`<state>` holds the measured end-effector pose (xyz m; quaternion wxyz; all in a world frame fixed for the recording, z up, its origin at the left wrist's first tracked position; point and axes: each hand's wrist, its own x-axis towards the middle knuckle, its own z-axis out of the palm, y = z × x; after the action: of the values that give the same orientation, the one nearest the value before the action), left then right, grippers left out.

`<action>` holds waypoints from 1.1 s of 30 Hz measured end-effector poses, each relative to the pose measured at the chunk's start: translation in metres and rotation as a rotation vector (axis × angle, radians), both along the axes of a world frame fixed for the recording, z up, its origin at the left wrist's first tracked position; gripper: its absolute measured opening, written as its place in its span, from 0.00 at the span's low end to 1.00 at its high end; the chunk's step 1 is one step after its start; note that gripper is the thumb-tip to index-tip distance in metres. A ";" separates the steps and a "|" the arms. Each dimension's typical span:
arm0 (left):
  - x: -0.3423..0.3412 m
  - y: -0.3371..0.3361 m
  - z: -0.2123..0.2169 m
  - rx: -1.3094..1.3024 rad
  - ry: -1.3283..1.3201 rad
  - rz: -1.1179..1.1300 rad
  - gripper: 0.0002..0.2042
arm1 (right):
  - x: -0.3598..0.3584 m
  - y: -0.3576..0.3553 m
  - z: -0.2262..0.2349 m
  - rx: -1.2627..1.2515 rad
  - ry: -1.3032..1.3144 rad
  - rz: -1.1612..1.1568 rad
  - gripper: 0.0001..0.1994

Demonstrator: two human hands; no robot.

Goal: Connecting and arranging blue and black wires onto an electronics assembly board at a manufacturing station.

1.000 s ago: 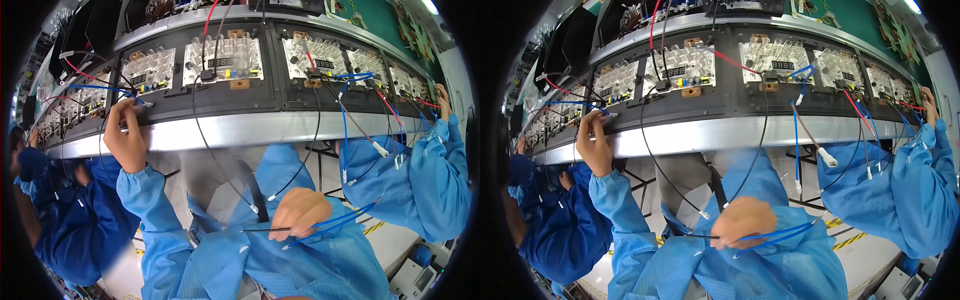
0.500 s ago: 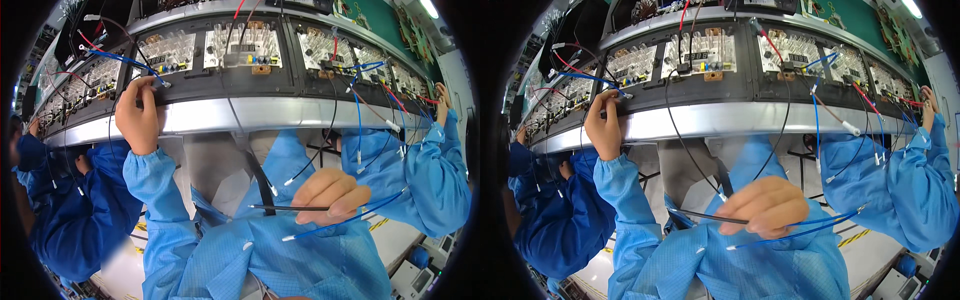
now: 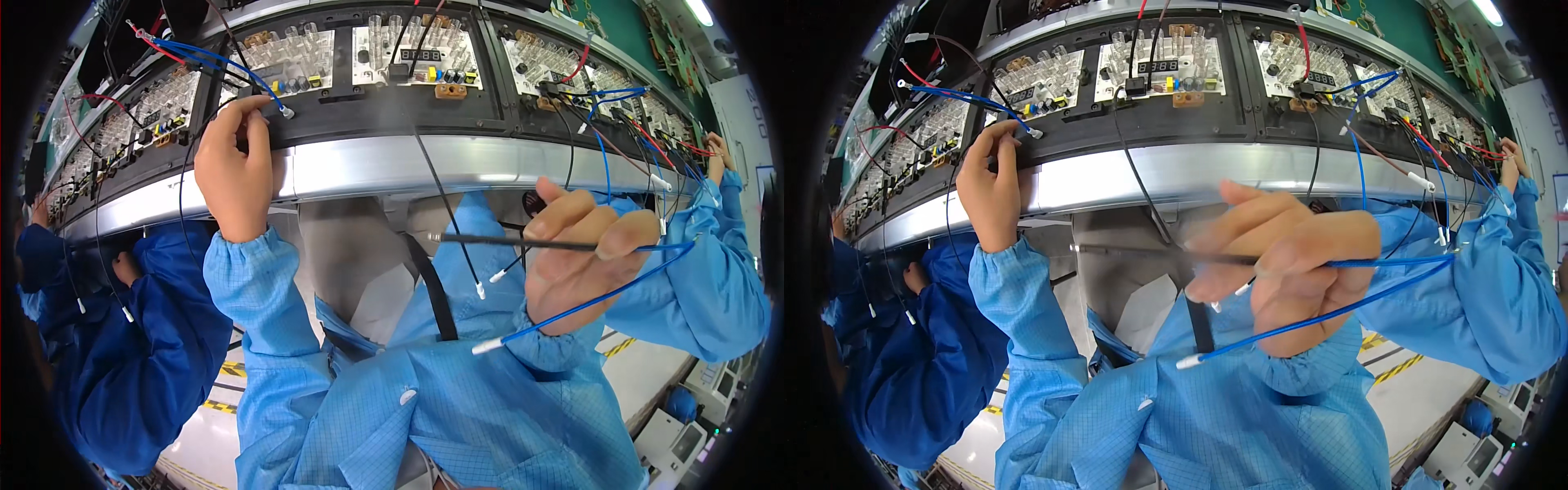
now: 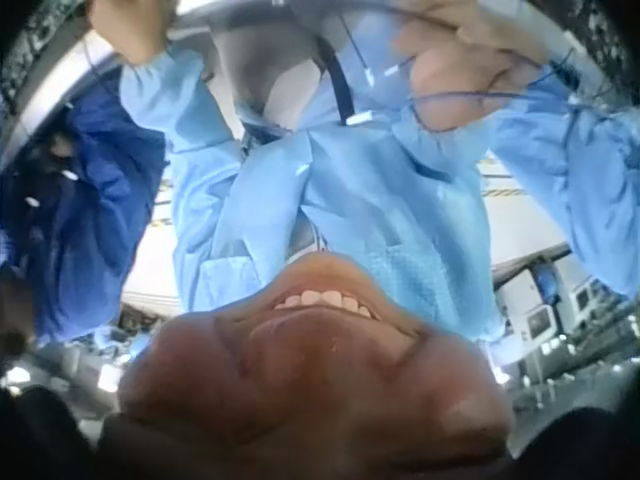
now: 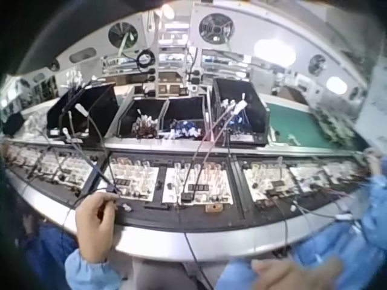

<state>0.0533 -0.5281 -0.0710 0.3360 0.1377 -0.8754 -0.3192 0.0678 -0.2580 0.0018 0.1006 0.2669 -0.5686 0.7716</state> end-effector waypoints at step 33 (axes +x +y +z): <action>-0.018 -0.010 -0.011 0.049 0.009 -0.051 0.10 | -0.133 -0.037 -0.011 1.003 0.435 -0.288 0.12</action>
<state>0.0354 -0.5377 -0.0822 0.3282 0.1222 -0.8690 -0.3496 -0.0657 -0.2952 -0.0091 0.1806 0.3544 -0.8626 0.3126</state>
